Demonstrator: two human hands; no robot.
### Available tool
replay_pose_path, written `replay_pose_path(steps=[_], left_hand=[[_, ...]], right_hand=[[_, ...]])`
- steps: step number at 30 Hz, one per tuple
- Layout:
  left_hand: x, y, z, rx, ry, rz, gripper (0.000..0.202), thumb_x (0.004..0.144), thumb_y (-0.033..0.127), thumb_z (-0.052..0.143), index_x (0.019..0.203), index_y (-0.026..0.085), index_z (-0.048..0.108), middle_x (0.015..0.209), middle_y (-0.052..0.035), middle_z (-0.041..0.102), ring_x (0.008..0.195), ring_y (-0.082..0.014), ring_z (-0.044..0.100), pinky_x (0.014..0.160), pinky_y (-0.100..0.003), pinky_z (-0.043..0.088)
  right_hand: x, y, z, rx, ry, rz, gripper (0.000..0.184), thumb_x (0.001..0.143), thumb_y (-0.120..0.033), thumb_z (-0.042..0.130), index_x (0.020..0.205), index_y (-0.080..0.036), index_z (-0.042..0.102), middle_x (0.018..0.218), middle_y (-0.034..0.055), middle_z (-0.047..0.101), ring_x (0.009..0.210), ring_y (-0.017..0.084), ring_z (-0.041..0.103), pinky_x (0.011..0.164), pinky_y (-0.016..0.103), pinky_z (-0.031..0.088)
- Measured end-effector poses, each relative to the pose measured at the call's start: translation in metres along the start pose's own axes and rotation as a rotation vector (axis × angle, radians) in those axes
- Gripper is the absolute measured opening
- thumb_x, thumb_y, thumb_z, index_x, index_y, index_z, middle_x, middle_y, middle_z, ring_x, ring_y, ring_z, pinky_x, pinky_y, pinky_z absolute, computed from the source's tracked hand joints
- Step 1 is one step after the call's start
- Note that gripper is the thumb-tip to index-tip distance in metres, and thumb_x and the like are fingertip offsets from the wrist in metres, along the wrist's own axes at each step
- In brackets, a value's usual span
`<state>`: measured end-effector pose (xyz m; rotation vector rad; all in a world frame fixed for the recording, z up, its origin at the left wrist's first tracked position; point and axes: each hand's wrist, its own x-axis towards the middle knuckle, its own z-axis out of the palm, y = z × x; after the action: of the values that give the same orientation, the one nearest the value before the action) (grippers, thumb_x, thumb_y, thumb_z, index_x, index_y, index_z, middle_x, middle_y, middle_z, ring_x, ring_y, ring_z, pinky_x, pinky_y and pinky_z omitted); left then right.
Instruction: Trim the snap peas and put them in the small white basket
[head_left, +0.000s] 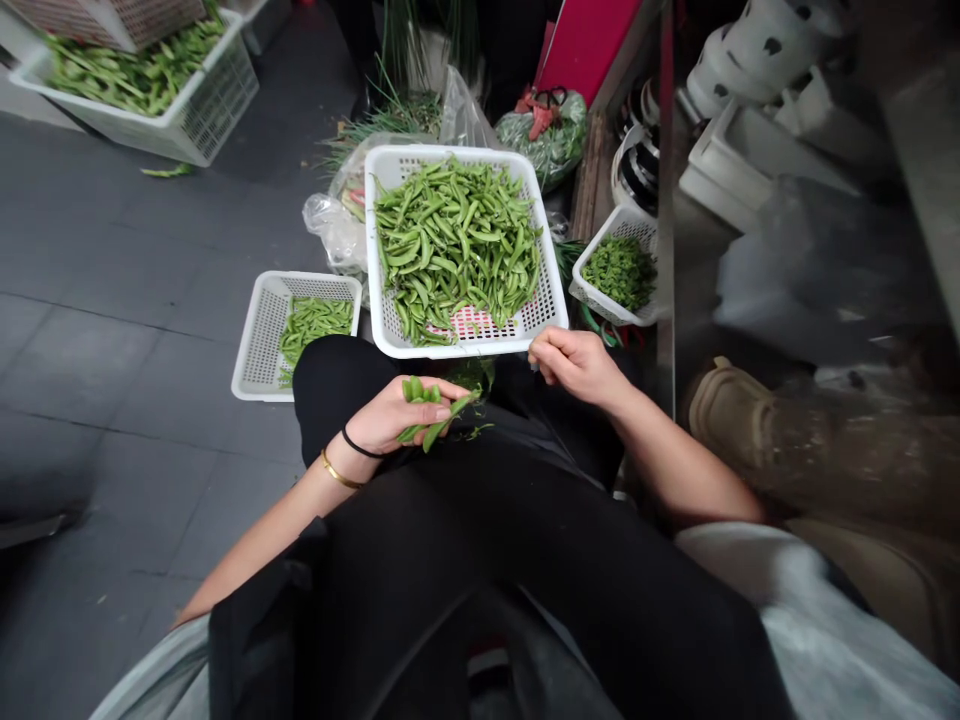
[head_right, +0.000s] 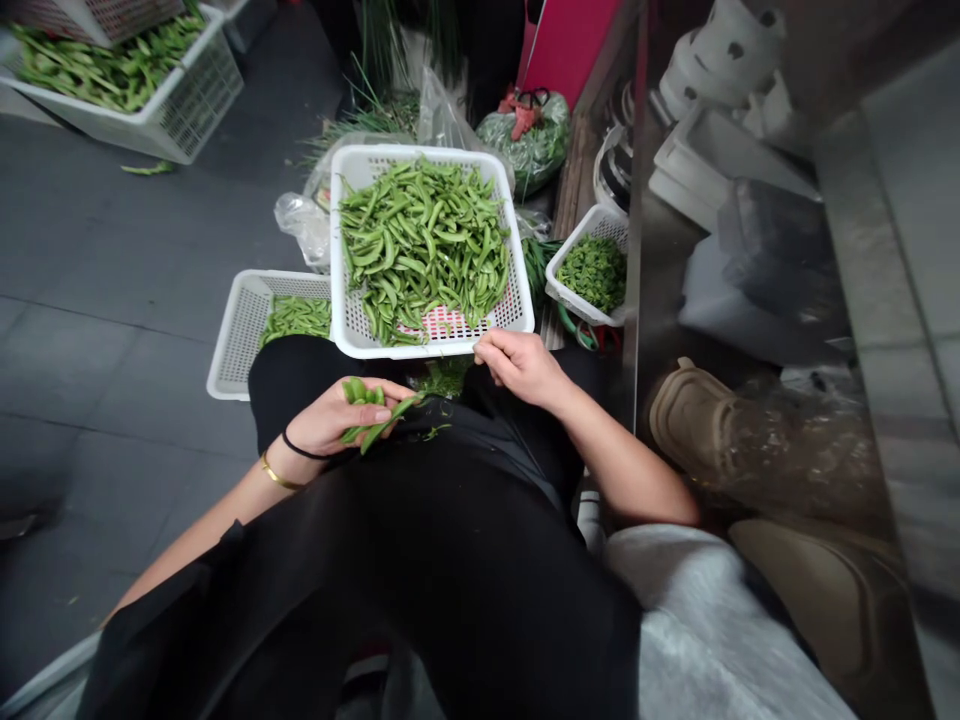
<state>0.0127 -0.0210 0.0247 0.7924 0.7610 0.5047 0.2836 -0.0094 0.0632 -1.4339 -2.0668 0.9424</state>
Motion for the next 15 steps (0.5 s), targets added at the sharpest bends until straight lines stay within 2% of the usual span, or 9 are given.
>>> replay_pose_path(steps=[2, 4, 5, 8, 10, 12, 15], left_hand=[[0.001, 0.0, 0.0, 0.003, 0.01, -0.005, 0.04, 0.062, 0.028, 0.076, 0.097, 0.009, 0.07, 0.059, -0.0056, 0.062, 0.044, -0.0112, 0.051, 0.037, -0.019, 0.031], [0.003, 0.001, 0.002, 0.022, 0.011, -0.009, 0.038, 0.062, 0.03, 0.074, 0.094, 0.009, 0.071, 0.056, -0.005, 0.061, 0.045, -0.0125, 0.052, 0.038, -0.02, 0.032], [0.004, 0.003, 0.004, 0.053, 0.012, -0.008, 0.037, 0.063, 0.031, 0.073, 0.094, 0.01, 0.07, 0.055, -0.0045, 0.061, 0.045, -0.0126, 0.052, 0.038, -0.02, 0.033], [0.002, 0.008, 0.013, 0.347, 0.028, 0.063, 0.029, 0.066, 0.033, 0.073, 0.087, 0.012, 0.071, 0.056, -0.0032, 0.061, 0.045, -0.0111, 0.05, 0.043, -0.022, 0.037], [-0.001, 0.012, 0.021, 0.629, 0.038, 0.205, 0.018, 0.066, 0.03, 0.074, 0.075, 0.015, 0.07, 0.058, -0.0021, 0.062, 0.049, -0.0103, 0.05, 0.05, -0.022, 0.04], [-0.004, 0.013, 0.028, 0.8, 0.075, 0.37, 0.013, 0.069, 0.029, 0.072, 0.069, 0.017, 0.068, 0.062, -0.0022, 0.063, 0.056, -0.0112, 0.053, 0.057, -0.022, 0.042], [-0.007, 0.01, 0.034, 0.749, 0.252, 0.547, 0.012, 0.076, 0.029, 0.067, 0.077, 0.017, 0.068, 0.07, -0.0042, 0.066, 0.06, -0.0124, 0.057, 0.06, -0.024, 0.044]], right_hand=[[-0.001, -0.005, 0.0, -0.191, 0.004, -0.056, 0.033, 0.091, -0.044, 0.043, 0.1, -0.016, 0.057, 0.082, 0.0061, 0.063, 0.066, 0.014, 0.057, 0.065, 0.025, 0.044], [-0.001, -0.016, 0.01, -0.38, -0.064, -0.2, 0.039, 0.089, -0.045, 0.048, 0.113, -0.016, 0.054, 0.103, 0.0122, 0.062, 0.081, 0.018, 0.058, 0.07, 0.028, 0.044], [-0.001, -0.022, 0.017, -0.454, -0.128, -0.278, 0.036, 0.09, -0.043, 0.047, 0.112, -0.016, 0.055, 0.103, 0.0129, 0.062, 0.083, 0.019, 0.057, 0.071, 0.029, 0.043], [0.001, -0.032, 0.037, -0.508, -0.312, -0.445, 0.029, 0.095, -0.029, 0.036, 0.088, -0.015, 0.06, 0.077, 0.0084, 0.062, 0.07, 0.017, 0.054, 0.064, 0.028, 0.038], [0.003, -0.034, 0.045, -0.356, -0.359, -0.461, 0.029, 0.094, -0.026, 0.036, 0.075, -0.016, 0.056, 0.067, 0.0046, 0.057, 0.062, 0.014, 0.05, 0.059, 0.026, 0.035], [0.004, -0.034, 0.051, -0.033, -0.344, -0.372, 0.031, 0.094, -0.032, 0.038, 0.07, -0.017, 0.051, 0.063, 0.0014, 0.054, 0.058, 0.011, 0.049, 0.057, 0.024, 0.036], [0.003, -0.033, 0.062, 0.542, -0.231, -0.119, 0.036, 0.095, -0.041, 0.034, 0.071, -0.018, 0.046, 0.052, -0.0044, 0.046, 0.049, 0.009, 0.049, 0.054, 0.022, 0.04]])
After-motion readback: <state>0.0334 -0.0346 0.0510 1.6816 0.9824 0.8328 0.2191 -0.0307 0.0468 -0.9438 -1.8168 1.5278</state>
